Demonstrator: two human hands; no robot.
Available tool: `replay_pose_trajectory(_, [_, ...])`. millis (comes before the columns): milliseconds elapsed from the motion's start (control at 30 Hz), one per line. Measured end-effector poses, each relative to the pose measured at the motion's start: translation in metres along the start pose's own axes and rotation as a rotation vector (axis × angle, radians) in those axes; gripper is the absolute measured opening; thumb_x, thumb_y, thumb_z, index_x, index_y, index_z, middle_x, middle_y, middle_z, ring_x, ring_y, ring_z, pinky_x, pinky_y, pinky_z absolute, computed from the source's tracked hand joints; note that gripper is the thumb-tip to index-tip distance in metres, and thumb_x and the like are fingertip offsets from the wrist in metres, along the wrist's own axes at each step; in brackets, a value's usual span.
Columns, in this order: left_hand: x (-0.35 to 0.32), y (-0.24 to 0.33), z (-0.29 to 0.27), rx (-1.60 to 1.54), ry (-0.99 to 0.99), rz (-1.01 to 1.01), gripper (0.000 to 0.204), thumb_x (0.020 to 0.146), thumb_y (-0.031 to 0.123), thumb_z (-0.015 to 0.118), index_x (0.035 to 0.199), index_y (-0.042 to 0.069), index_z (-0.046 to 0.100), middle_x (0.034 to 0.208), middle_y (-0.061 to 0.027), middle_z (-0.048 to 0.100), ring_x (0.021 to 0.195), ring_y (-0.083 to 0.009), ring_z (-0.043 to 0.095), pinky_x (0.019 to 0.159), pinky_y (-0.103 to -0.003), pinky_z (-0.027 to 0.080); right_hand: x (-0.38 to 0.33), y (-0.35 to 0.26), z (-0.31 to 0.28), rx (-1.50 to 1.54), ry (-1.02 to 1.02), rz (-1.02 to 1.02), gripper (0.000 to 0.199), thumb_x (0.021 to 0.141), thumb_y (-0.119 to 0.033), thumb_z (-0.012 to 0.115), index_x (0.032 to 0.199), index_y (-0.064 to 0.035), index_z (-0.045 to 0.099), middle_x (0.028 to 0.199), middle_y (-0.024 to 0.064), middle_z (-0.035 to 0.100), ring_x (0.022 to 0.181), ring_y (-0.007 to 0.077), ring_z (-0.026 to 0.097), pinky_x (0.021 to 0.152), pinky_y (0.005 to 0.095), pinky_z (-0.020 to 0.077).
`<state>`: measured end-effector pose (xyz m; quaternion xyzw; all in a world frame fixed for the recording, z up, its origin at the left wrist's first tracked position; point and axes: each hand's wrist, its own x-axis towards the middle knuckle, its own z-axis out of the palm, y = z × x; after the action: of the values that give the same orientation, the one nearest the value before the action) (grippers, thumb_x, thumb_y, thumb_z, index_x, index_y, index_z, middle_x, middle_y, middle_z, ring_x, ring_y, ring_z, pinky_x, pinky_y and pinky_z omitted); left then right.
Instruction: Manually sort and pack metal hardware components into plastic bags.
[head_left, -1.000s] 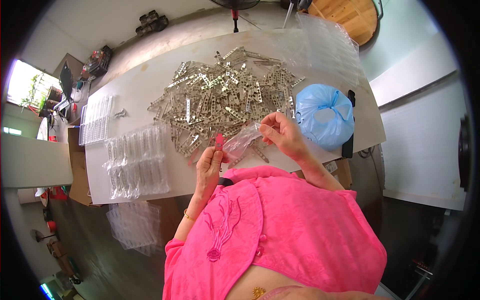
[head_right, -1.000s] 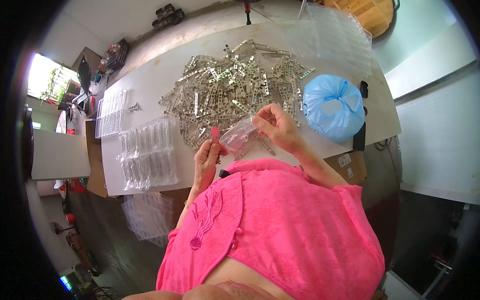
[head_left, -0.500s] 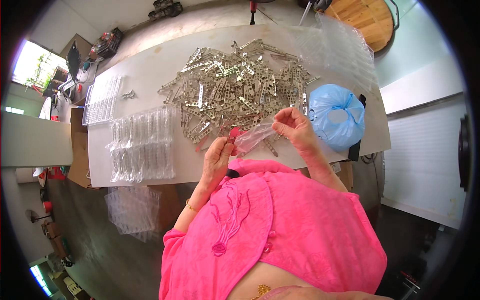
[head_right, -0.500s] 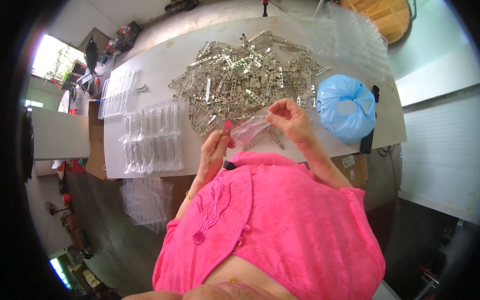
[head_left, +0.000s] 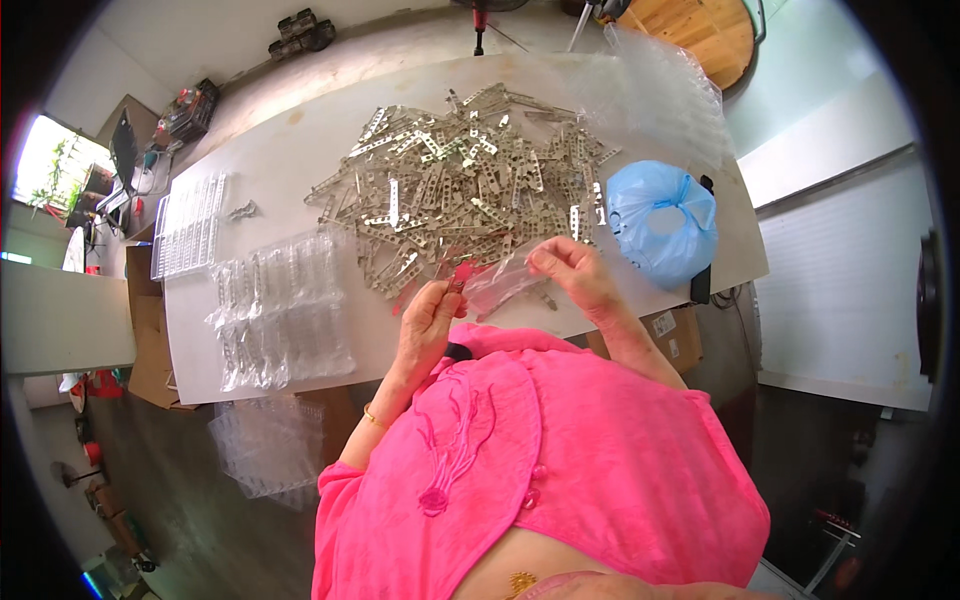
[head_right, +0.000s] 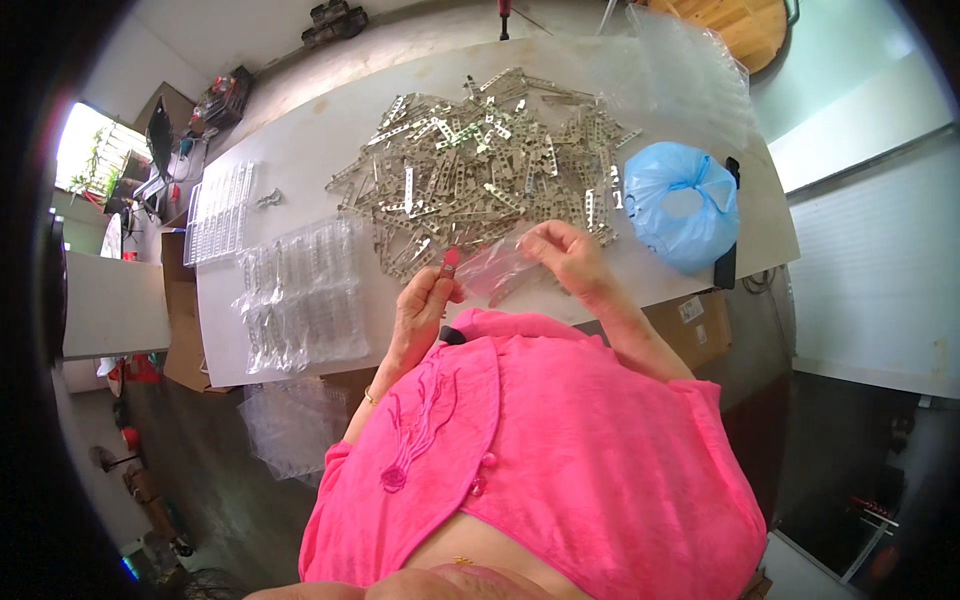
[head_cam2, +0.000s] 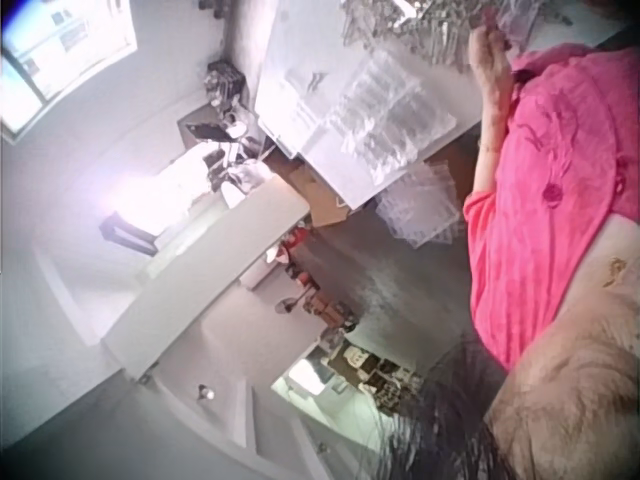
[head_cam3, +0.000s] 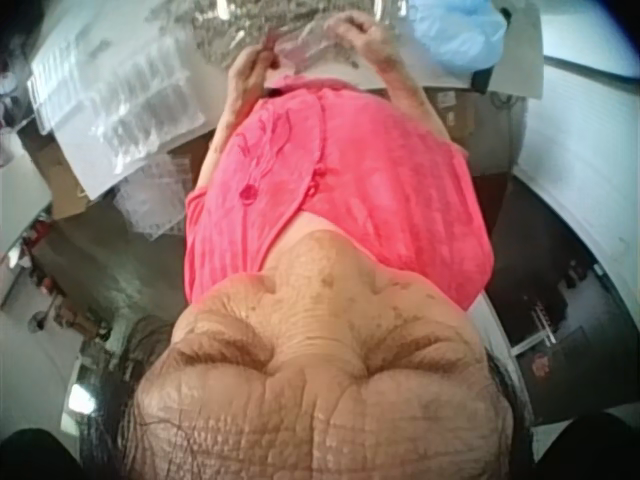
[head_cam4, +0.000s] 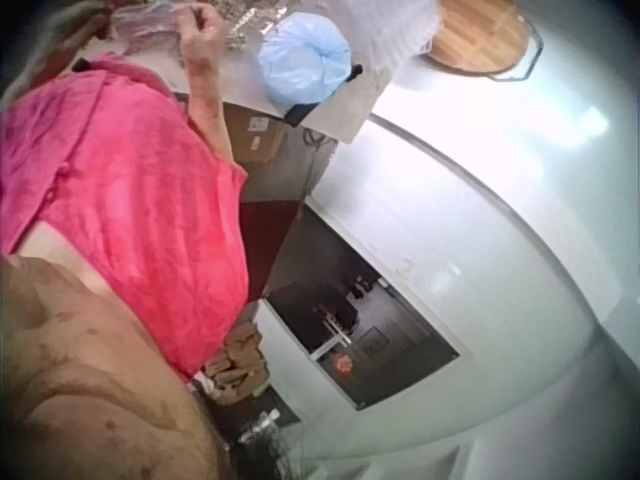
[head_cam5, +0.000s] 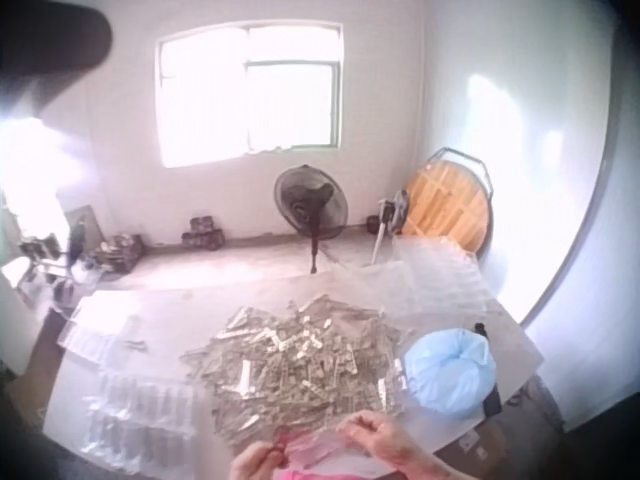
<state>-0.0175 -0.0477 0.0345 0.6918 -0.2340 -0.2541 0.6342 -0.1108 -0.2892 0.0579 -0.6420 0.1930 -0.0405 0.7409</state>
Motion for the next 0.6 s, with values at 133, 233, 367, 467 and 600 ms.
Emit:
replay_pose_trajectory(133, [0.005, 0.004, -0.005, -0.071, 0.024, -0.013, 0.019, 0.102, 0.017, 0.05, 0.109, 0.004, 0.061, 0.092, -0.0017, 0.067, 0.08, -0.0084, 0.063, 0.066, -0.022, 0.044, -0.003, -0.001, 0.004, 0.03, 0.166, -0.108, 0.012, 0.091, -0.015, 0.069, 0.093, -0.0035, 0.067, 0.082, -0.0008, 0.065, 0.077, 0.006, 0.058, 0.071, 0.0202, 0.0466])
replay_pose_trajectory(233, [0.005, 0.01, -0.015, -0.12, 0.014, -0.111, 0.021, 0.102, 0.018, 0.051, 0.11, 0.0, 0.06, 0.098, -0.0037, 0.065, 0.079, -0.0107, 0.065, 0.066, -0.023, 0.047, -0.006, 0.0, -0.003, 0.114, 0.291, -0.116, 0.012, 0.091, -0.017, 0.07, 0.091, -0.0059, 0.065, 0.082, 0.0005, 0.065, 0.073, 0.0072, 0.06, 0.071, 0.0217, 0.0489])
replay_pose_trajectory(367, [0.003, 0.001, -0.019, -0.278, -0.016, -0.255, 0.025, 0.103, 0.025, 0.049, 0.114, 0.005, 0.06, 0.101, -0.0024, 0.067, 0.078, -0.01, 0.066, 0.062, -0.02, 0.041, -0.011, 0.003, -0.007, 0.181, 0.323, -0.11, 0.011, 0.09, -0.017, 0.07, 0.09, -0.0072, 0.065, 0.082, 0.0004, 0.066, 0.073, 0.0074, 0.06, 0.07, 0.0216, 0.0483])
replay_pose_trajectory(467, [-0.002, 0.004, -0.014, -0.309, -0.005, -0.268, 0.025, 0.102, 0.025, 0.051, 0.114, 0.006, 0.061, 0.1, -0.0007, 0.066, 0.08, -0.0084, 0.065, 0.062, -0.02, 0.041, -0.014, 0.0, 0.0, 0.199, 0.354, -0.071, 0.016, 0.089, -0.02, 0.073, 0.087, -0.007, 0.065, 0.077, -0.001, 0.063, 0.07, 0.0066, 0.058, 0.068, 0.0209, 0.0472])
replay_pose_trajectory(600, [0.003, -0.004, -0.011, -0.293, -0.005, -0.265, 0.026, 0.101, 0.027, 0.052, 0.114, 0.006, 0.061, 0.098, 0.0012, 0.065, 0.084, -0.0073, 0.064, 0.063, -0.02, 0.042, -0.014, 0.005, -0.002, 0.255, 0.299, -0.045, 0.016, 0.088, -0.02, 0.073, 0.088, -0.0073, 0.065, 0.078, -0.001, 0.064, 0.071, 0.0066, 0.059, 0.069, 0.0215, 0.0477])
